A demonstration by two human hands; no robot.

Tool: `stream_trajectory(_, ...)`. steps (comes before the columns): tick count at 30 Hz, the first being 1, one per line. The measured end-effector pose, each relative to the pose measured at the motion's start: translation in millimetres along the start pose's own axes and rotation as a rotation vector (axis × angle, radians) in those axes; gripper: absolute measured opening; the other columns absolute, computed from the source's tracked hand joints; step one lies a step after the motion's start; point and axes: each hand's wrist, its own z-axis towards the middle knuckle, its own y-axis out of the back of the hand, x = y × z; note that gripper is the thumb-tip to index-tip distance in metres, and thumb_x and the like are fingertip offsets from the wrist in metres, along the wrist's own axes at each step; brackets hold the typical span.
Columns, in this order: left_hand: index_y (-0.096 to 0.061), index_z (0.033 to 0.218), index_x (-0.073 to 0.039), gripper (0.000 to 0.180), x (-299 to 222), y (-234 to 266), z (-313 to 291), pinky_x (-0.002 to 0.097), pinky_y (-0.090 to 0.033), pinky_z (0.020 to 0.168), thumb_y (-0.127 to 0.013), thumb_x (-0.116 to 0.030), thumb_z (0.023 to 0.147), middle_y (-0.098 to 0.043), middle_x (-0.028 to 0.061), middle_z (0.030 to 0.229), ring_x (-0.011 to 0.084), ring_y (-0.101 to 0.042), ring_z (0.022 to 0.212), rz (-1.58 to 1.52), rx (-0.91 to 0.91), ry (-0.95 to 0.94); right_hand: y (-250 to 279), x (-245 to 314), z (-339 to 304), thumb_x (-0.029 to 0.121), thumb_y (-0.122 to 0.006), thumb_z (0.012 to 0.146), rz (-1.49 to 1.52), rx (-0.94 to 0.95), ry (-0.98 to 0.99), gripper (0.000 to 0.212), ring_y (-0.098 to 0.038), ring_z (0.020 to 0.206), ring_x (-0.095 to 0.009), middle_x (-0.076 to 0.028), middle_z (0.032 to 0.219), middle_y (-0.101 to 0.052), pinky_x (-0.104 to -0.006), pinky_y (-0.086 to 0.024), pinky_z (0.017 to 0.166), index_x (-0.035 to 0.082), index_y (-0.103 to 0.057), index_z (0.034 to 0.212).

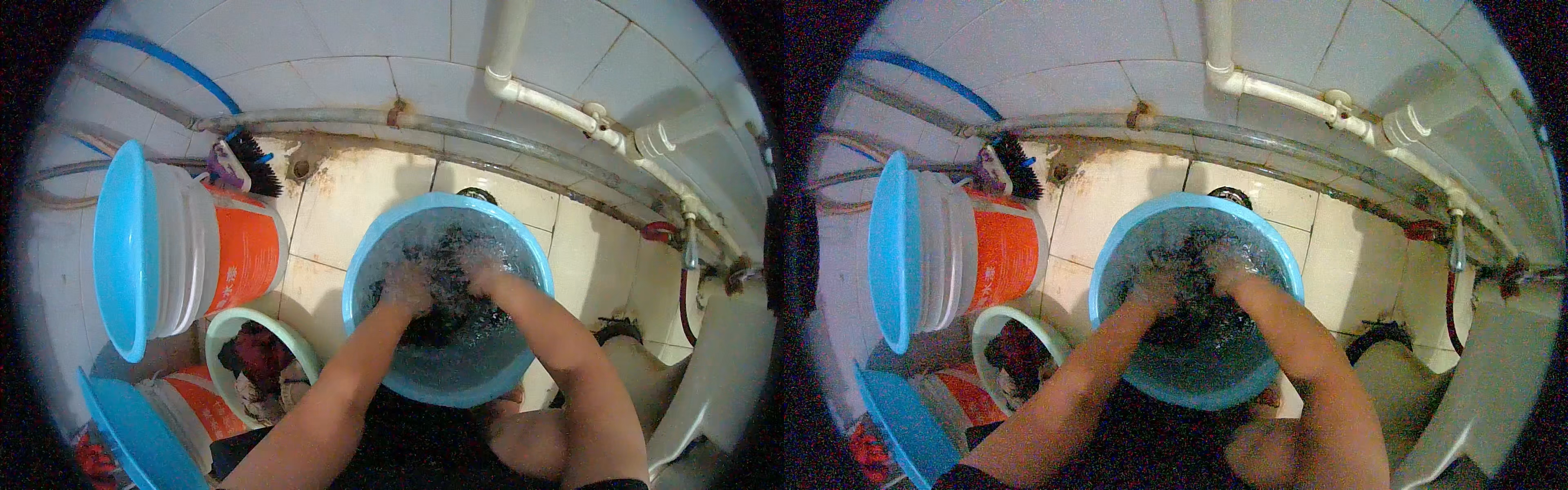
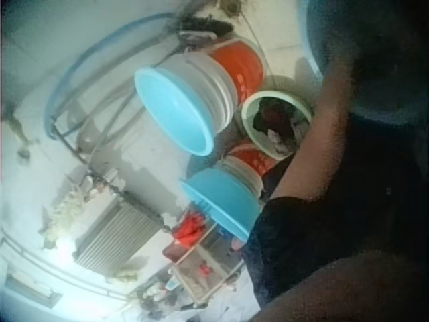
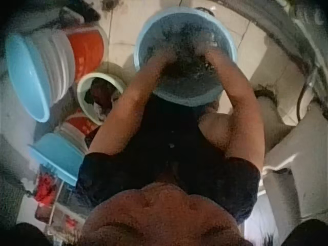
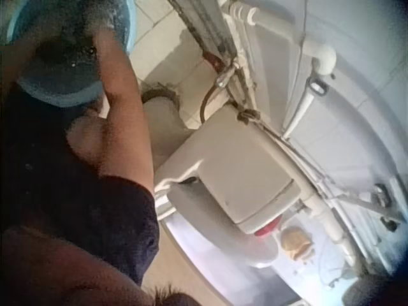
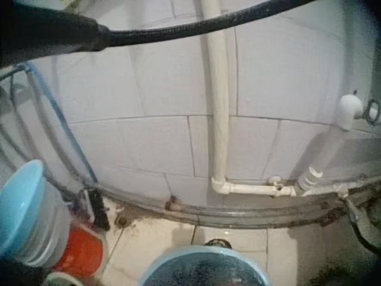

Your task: The person hand-washes several pieces of clothing in a blue basin filled with water in a bathroom. They scrub and rinse a maroon garment, a beige garment, and a black garment, then wring them out and place them into a green basin. The person then carries the green basin to a bedroom and places it on a table.

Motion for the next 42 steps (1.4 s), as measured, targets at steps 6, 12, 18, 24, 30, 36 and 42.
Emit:
stream_trajectory(6, -0.046, 0.125, -0.012, 0.045, -8, 77, -44, 0.0427, -0.041, 0.089, -0.052, -0.03, 0.084, -0.054, 0.0143, 0.117, 0.0309, -0.051, 0.108, -0.59, -0.268, 0.148, 19, -10, -35, 0.03, -0.072, 0.067, 0.669, -0.468, 0.045, 0.078, -0.044, 0.117, -0.035, -0.02, 0.123, -0.049, -0.0405, -0.034, 0.1, 0.01, -0.034, 0.133)
stream_trajectory(12, -0.059, 0.109, -0.012, 0.032, 6, 105, -116, 0.0365, -0.044, 0.082, -0.059, -0.029, 0.082, -0.062, 0.0139, 0.099, 0.0279, -0.058, 0.093, -0.998, -0.248, -0.007, 60, 32, -127, 0.033, -0.069, 0.071, 0.396, -0.326, -0.011, 0.063, -0.043, 0.114, -0.032, -0.017, 0.113, -0.054, -0.0411, -0.018, 0.105, 0.01, -0.047, 0.126)
stream_trajectory(18, -0.041, 0.13, -0.021, 0.063, -18, 74, -122, 0.057, -0.027, 0.097, -0.066, -0.031, 0.073, -0.018, 0.0137, 0.143, 0.0385, -0.02, 0.129, -0.051, -0.316, -0.105, 31, 62, -128, 0.037, -0.073, 0.06, -0.087, -0.415, 0.063, 0.077, -0.018, 0.13, -0.036, -0.015, 0.138, -0.026, -0.0675, -0.008, 0.098, 0.021, -0.043, 0.129)
stream_trajectory(24, -0.024, 0.14, -0.022, 0.076, -36, 57, -82, 0.0663, -0.015, 0.099, -0.063, -0.036, 0.075, -0.008, 0.0097, 0.148, 0.0413, -0.013, 0.132, -0.018, -0.191, 0.03, 9, 55, -89, 0.041, -0.069, 0.065, -0.104, -0.131, -0.055, 0.09, -0.01, 0.134, -0.034, -0.014, 0.146, -0.01, -0.0696, -0.012, 0.096, 0.02, -0.022, 0.14)
stream_trajectory(30, -0.025, 0.139, -0.021, 0.063, -21, 6, -41, 0.0652, -0.015, 0.099, -0.047, -0.041, 0.083, -0.009, 0.0116, 0.147, 0.0412, -0.015, 0.131, 0.056, 0.025, 0.048, 17, 49, -63, 0.046, -0.065, 0.07, -0.15, 0.107, -0.001, 0.089, -0.013, 0.135, -0.031, -0.012, 0.147, -0.009, -0.0676, -0.013, 0.098, 0.016, -0.019, 0.141)
stream_trajectory(36, -0.027, 0.139, -0.019, 0.056, -30, 21, -37, 0.0569, -0.014, 0.105, -0.042, -0.025, 0.086, -0.016, 0.0061, 0.146, 0.034, -0.02, 0.132, 0.011, -0.003, 0.089, -5, 41, -38, 0.031, -0.05, 0.084, -0.131, 0.141, -0.039, 0.059, -0.019, 0.133, -0.029, -0.011, 0.144, -0.022, -0.0639, -0.017, 0.1, 0.015, -0.03, 0.137)
stream_trajectory(42, -0.047, 0.126, -0.015, 0.042, -15, 33, -56, 0.0503, -0.029, 0.099, -0.046, -0.027, 0.086, -0.044, 0.009, 0.132, 0.0322, -0.039, 0.122, 0.069, -0.132, -0.041, -15, 8, -45, 0.038, -0.059, 0.078, 0.142, 0.027, 0.056, 0.067, -0.028, 0.128, -0.029, -0.011, 0.14, -0.027, -0.0568, -0.023, 0.1, 0.012, -0.034, 0.134)
